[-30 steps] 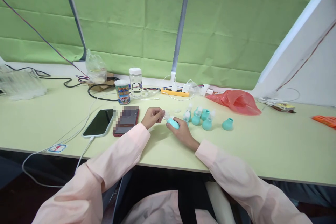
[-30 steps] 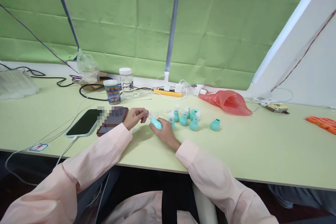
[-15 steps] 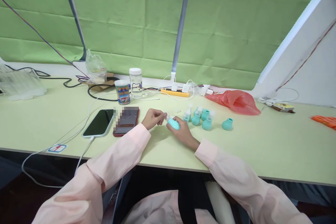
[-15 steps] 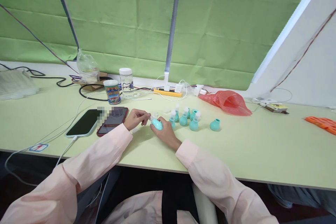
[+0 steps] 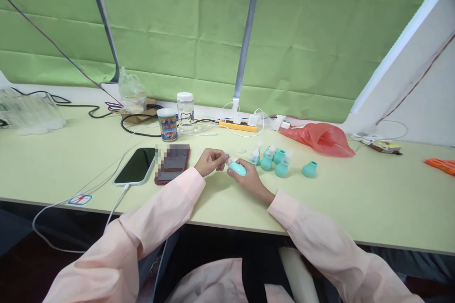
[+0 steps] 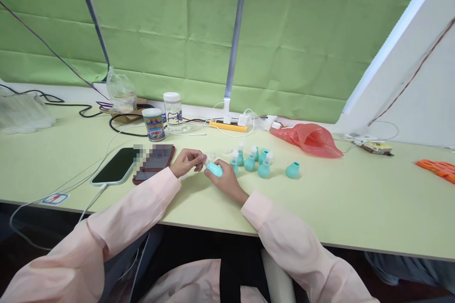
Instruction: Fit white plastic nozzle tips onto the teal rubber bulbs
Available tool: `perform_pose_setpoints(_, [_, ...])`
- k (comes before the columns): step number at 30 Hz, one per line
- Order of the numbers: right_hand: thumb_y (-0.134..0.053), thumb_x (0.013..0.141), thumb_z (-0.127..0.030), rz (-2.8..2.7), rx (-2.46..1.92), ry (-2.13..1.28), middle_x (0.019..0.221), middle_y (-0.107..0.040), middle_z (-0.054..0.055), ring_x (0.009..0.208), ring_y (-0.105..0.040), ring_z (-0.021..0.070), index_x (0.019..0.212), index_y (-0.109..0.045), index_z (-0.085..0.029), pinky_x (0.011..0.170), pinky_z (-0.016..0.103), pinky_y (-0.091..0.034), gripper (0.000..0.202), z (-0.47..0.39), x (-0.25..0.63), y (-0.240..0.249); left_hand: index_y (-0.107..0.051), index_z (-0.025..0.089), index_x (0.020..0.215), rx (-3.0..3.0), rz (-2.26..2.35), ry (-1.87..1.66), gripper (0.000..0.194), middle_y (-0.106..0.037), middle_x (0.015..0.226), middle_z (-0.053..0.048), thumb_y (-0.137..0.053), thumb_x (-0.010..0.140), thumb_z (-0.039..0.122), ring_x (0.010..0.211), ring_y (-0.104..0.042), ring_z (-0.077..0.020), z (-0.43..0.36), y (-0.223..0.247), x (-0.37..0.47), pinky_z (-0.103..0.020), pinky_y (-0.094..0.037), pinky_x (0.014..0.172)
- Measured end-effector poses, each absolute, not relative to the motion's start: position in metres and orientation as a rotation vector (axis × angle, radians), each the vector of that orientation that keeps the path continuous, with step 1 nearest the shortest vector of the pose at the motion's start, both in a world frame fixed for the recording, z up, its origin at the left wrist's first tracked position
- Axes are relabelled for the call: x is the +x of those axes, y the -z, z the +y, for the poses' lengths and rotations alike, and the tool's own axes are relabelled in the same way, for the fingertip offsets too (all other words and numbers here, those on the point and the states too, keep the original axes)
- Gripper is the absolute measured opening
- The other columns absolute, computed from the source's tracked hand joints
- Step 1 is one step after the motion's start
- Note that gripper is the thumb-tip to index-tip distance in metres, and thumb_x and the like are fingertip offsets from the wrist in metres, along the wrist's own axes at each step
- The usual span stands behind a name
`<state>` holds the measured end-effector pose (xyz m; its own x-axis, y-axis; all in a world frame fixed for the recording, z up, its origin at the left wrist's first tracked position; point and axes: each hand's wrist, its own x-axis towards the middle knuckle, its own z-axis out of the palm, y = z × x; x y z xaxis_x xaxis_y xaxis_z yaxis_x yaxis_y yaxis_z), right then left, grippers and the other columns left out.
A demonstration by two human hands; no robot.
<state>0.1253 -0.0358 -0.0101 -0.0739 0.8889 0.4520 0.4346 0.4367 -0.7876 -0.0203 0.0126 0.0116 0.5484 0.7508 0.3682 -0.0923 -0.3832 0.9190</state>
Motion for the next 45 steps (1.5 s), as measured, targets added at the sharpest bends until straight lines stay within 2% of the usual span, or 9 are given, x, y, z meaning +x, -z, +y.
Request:
perform_pose_setpoints(6, [-0.058,0.059,-0.039,-1.421,-1.161,-1.128,0.041,-0.034,-0.008,0.034,-0.029,0.0045,0.068,-0.044,-0.018,0.032,0.017,-0.019,0.027,-0.039,0.121,0.002,-0.051,0.009,0.055,1.717,0.525,-1.049,0.031,-0.046,0.041,0.002,-0.053,0.069,0.037,0.037,-0.042,-0.0058,0.012,-0.011,-0.018,-0.019,-0.034,0.039])
perform_pose_setpoints(15, [-0.055,0.067,-0.037,-1.199,-0.861,-1.633,0.040,-0.036,-0.009,0.032,-0.016,0.0003,0.067,-0.044,-0.017,0.032,0.015,-0.012,0.024,-0.044,0.120,-0.001,-0.052,0.009,0.055,1.644,0.539,-1.124,0.033,-0.043,0.039,0.003,-0.054,0.067,0.039,0.037,-0.040,-0.0053,0.006,-0.013,-0.013,-0.019,-0.033,0.039])
perform_pose_setpoints(20, [-0.040,0.071,-0.053,-1.014,-0.752,-1.956,0.036,-0.037,-0.007,0.028,-0.014,0.0013,0.067,-0.043,-0.017,0.029,0.015,-0.008,0.037,-0.038,0.124,0.000,-0.051,0.009,0.056,1.657,0.531,-1.122,0.033,-0.047,0.042,0.001,-0.054,0.068,0.040,0.039,-0.041,-0.0056,0.006,-0.009,-0.011,-0.019,-0.034,0.041])
perform_pose_setpoints(23, [-0.034,0.070,-0.060,-0.928,-0.714,-2.044,0.034,-0.037,-0.007,0.027,-0.016,0.0019,0.066,-0.043,-0.017,0.029,0.015,-0.008,0.045,-0.037,0.125,0.001,-0.052,0.009,0.057,1.660,0.519,-1.132,0.033,-0.048,0.043,0.001,-0.053,0.068,0.040,0.039,-0.041,-0.0055,0.005,-0.007,-0.009,-0.020,-0.034,0.041])
perform_pose_setpoints(33, [-0.031,0.068,-0.065,-0.904,-0.596,-2.151,0.036,-0.034,-0.007,0.029,-0.017,0.0017,0.067,-0.044,-0.016,0.029,0.015,-0.009,0.050,-0.039,0.127,-0.001,-0.051,0.009,0.056,1.600,0.488,-1.160,0.031,-0.042,0.042,0.003,-0.055,0.067,0.038,0.039,-0.037,-0.0040,-0.001,-0.012,-0.008,-0.018,-0.027,0.040])
perform_pose_setpoints(37, [-0.037,0.067,-0.059,-1.077,-0.784,-1.940,0.044,-0.039,-0.006,0.031,-0.017,0.0015,0.071,-0.043,-0.017,0.031,0.016,-0.011,0.043,-0.040,0.124,-0.005,-0.050,0.010,0.054,1.539,0.531,-1.213,0.031,-0.039,0.041,0.004,-0.056,0.066,0.038,0.038,-0.036,-0.0041,0.003,-0.011,-0.007,-0.019,-0.028,0.041])
perform_pose_setpoints(41, [-0.059,0.055,-0.039,-1.384,-1.121,-1.080,0.057,-0.045,-0.005,0.040,-0.031,0.0051,0.076,-0.042,-0.020,0.039,0.019,-0.024,0.033,-0.045,0.117,0.000,-0.050,0.010,0.053,1.469,0.608,-1.265,0.030,-0.036,0.037,0.005,-0.056,0.066,0.037,0.035,-0.033,-0.0035,0.007,-0.007,-0.007,-0.019,-0.024,0.038])
perform_pose_setpoints(43, [-0.062,0.053,-0.030,-1.540,-1.178,-0.639,0.063,-0.047,-0.003,0.052,-0.040,0.0098,0.079,-0.044,-0.021,0.048,0.022,-0.030,0.033,-0.047,0.115,0.004,-0.049,0.010,0.052,1.452,0.626,-1.264,0.030,-0.036,0.036,0.005,-0.056,0.066,0.036,0.034,-0.032,-0.0034,0.007,-0.006,-0.007,-0.019,-0.023,0.037])
perform_pose_setpoints(45, [-0.058,0.057,-0.026,-1.647,-1.192,-0.425,0.064,-0.048,-0.002,0.056,-0.041,0.0122,0.080,-0.045,-0.021,0.053,0.025,-0.031,0.026,-0.047,0.116,0.008,-0.049,0.010,0.052,1.455,0.620,-1.245,0.031,-0.035,0.036,0.006,-0.056,0.065,0.037,0.033,-0.032,-0.0033,0.007,-0.006,-0.007,-0.019,-0.022,0.036])
